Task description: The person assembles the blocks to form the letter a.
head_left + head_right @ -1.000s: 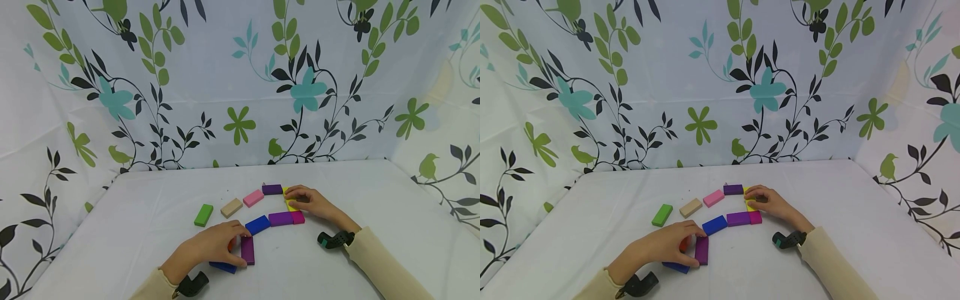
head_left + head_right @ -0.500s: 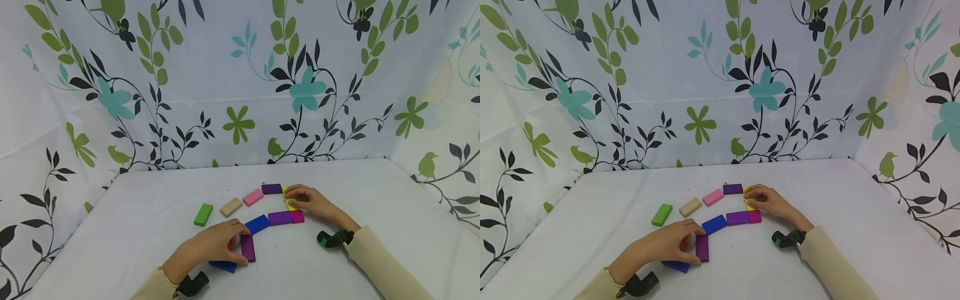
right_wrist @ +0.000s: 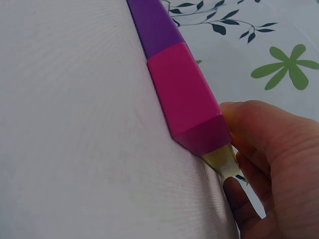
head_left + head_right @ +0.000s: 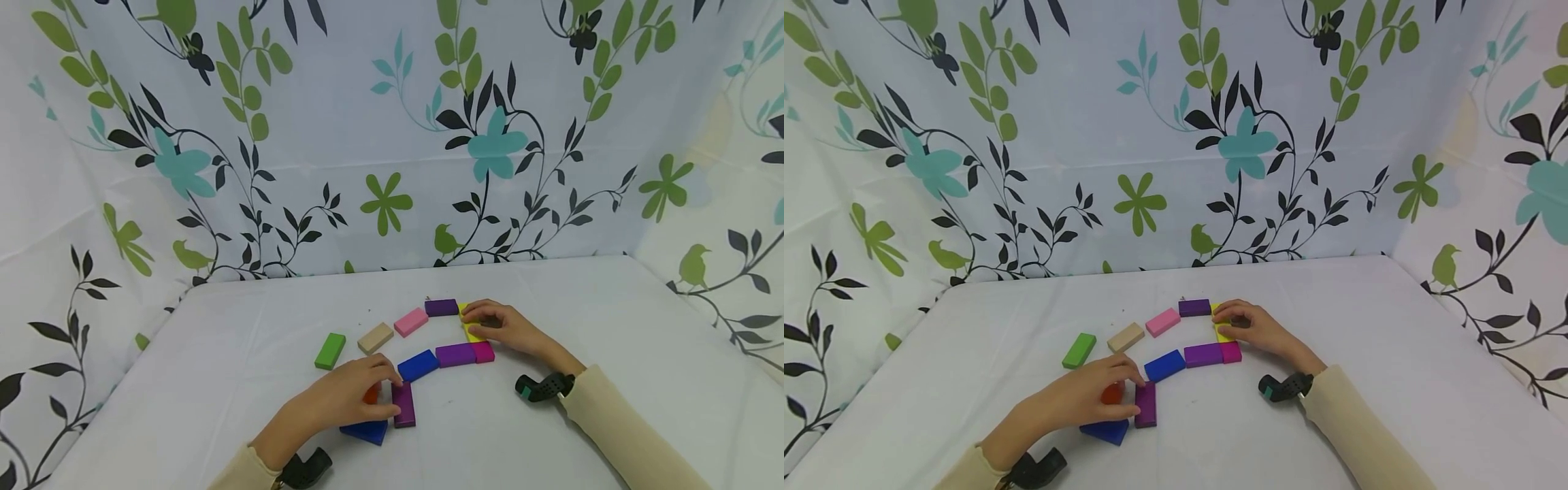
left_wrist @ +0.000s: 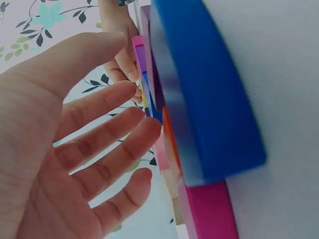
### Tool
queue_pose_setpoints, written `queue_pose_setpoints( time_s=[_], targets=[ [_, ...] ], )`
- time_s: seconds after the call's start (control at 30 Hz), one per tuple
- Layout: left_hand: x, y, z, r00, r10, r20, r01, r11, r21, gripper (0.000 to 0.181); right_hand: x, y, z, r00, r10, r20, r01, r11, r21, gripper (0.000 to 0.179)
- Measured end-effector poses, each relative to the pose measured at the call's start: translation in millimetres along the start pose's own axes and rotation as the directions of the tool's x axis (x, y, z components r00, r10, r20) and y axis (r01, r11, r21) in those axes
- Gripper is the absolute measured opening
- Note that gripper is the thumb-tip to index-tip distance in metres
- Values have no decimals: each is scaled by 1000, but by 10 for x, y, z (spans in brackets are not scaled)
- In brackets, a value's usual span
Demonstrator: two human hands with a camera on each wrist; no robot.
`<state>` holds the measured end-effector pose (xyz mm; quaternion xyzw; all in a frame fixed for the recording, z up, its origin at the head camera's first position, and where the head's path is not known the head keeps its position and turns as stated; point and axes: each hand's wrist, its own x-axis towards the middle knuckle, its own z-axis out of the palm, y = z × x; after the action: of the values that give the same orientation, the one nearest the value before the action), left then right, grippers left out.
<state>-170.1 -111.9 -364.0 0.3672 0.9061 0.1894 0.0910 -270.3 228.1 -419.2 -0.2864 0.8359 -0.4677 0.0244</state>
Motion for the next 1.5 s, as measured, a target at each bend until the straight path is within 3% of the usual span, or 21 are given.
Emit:
queue_pose_setpoints(
  time_s=[0.23, 0.43, 0.7, 0.97, 1.27, 1.5],
  targets=[
    [-94, 5, -28, 1000, -4, -5, 4, 1000, 10, 32, 15, 24, -7, 1000, 7, -3, -7, 1000, -11, 24],
    [-167, 23, -50, 999, -27, 38, 25, 999, 44, 34, 8, 33, -2, 1000, 8, 3, -8, 1000, 3, 25],
    [-281, -7, -27, 997, -14, 76, 13, 1000, 15, 35, -10, 50, -1, 1000, -1, 4, 1, 1000, 17, 25],
    [-371, -1, -41, 997, -15, 72, 10, 997, 75, 33, 2, 62, 0, 1000, -4, 2, 4, 1000, 13, 25],
    [-397, 5, -38, 994, -40, 98, 31, 996, 84, 32, 8, 62, 7, 1000, -6, 4, 6, 1000, 9, 24],
    [-389, 19, -37, 995, -16, 103, 8, 996, 84, 32, 10, 71, 12, 1000, -13, 2, 13, 1000, 7, 24]
  ],
)
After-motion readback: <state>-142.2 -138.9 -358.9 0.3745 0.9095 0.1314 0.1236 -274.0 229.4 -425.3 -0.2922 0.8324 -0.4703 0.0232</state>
